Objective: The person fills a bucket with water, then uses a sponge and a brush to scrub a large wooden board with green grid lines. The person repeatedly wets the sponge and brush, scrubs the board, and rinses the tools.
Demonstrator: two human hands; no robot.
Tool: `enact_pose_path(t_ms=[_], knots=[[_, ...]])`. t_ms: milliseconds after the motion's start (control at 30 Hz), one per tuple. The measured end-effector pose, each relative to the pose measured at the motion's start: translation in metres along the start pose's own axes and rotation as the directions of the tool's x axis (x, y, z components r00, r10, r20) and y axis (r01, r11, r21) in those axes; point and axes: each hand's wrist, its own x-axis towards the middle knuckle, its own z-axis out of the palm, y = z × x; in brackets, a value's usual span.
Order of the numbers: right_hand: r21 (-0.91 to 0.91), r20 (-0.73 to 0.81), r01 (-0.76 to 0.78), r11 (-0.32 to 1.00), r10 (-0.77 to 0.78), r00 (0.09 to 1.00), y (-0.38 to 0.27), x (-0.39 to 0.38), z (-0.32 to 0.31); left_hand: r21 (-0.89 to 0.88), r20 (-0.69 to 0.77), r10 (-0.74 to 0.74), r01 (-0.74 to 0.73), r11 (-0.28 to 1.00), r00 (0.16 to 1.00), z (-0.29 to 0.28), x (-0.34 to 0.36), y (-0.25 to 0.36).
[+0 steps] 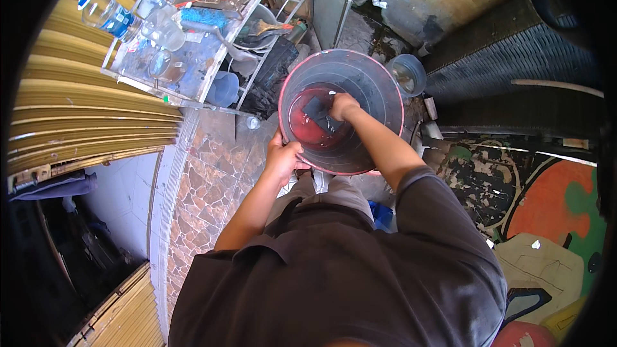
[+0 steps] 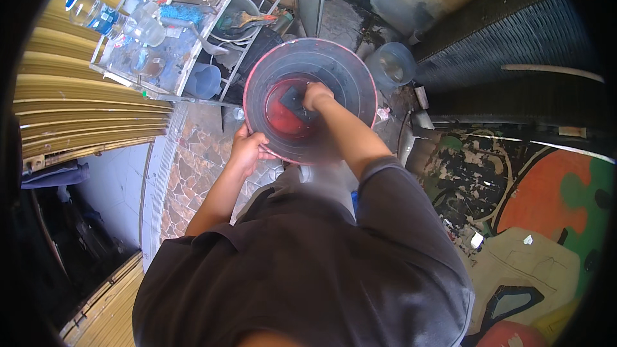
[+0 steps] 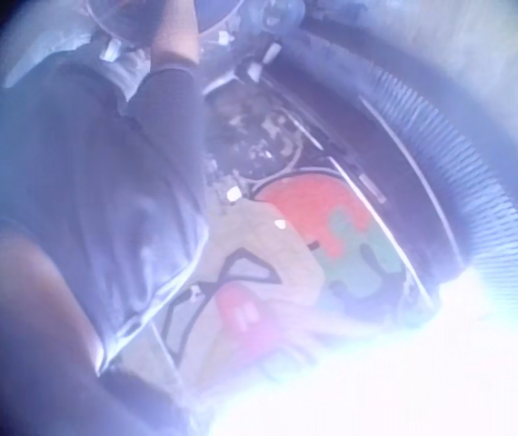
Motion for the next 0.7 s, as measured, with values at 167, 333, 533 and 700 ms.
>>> enact_pose_path(t_ms=[167,333,533,700], knots=[[0.018,-0.035,-0.052,0.998,0.052,0.998,0.007,0.015,0.036,-0.02,0.033,-0.01,0.011,1.0,0.999,0.012,-0.01,0.007],[0.073,0.055,-0.08,0.994,0.076,0.996,0.024,0.038,0.063,0.037,0.037,0.031,-0.032,0.999,0.999,0.022,-0.015,0.007],[-0.036,0.126,-0.048,0.998,0.052,0.991,0.004,-0.018,0.017,0.038,0.032,0.008,-0.009,0.999,0.999,0.022,-0.01,0.003],[-0.064,-0.01,0.03,0.997,-0.031,0.999,0.016,-0.037,-0.01,0.063,-0.008,-0.02,0.021,0.998,1.0,0.022,0.0,-0.003]])
